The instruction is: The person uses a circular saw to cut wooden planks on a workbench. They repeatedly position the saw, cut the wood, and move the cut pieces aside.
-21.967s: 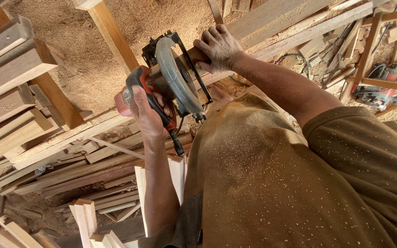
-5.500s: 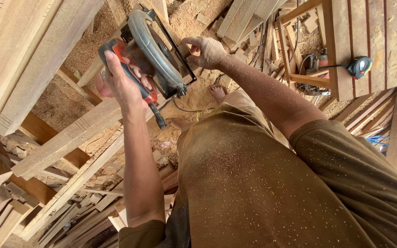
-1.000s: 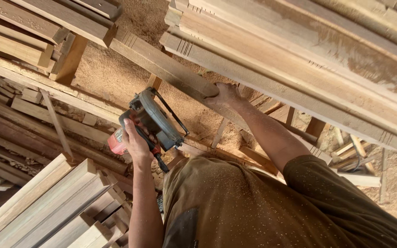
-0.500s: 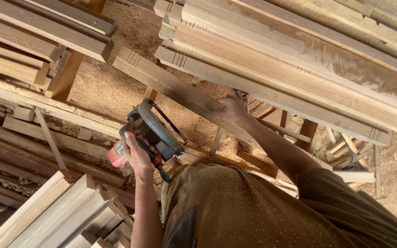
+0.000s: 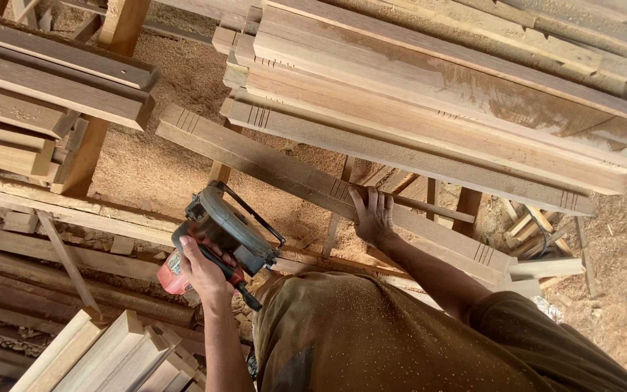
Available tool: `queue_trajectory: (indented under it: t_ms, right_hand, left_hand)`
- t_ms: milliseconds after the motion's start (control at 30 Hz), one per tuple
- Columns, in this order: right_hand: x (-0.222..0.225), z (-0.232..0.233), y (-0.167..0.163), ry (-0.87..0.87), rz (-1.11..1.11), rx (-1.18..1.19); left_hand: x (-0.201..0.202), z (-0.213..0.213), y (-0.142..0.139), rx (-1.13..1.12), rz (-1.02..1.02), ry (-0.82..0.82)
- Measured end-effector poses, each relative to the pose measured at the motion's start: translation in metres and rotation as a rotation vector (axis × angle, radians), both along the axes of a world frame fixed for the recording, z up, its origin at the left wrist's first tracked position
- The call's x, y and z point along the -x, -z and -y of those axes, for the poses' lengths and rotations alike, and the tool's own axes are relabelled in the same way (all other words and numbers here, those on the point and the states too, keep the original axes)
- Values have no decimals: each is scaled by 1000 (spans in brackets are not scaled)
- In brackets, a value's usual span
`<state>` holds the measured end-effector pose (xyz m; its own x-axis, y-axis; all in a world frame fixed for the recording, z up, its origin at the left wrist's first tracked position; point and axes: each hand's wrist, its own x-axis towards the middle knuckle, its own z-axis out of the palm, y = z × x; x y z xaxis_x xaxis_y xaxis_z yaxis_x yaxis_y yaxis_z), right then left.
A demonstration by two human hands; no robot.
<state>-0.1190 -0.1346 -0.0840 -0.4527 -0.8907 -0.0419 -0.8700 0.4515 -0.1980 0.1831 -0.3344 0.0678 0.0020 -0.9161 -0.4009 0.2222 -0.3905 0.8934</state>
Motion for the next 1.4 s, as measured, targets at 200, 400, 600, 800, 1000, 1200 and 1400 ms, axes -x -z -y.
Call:
queue_trajectory:
  t_ms: [200,400,600,800,1000,1200,1400]
  right_hand:
    - [15,9,-34,58,248,-210]
    - [29,-11,-124,210,660,-325]
    - [60,-57,-167,193,529,-409]
    - [98,-93,-194,102,363,-379]
    - [148,-108,-232,94,233,-351]
    - [240,-110,-251,-97,-112,-191]
    - [341,-87,-219,57,-160,-155]
  left_hand:
    - [-4,-3,2,-17,13,6]
    - [-6,-4,7,18,48,8]
    - [-1,-3,7,-1,57,25]
    - [3,-3,10,2,72,28]
    - [7,-4,20,23,50,31]
    - [8,-8,26,84,47,44]
    - [8,-10,32,68,183,10]
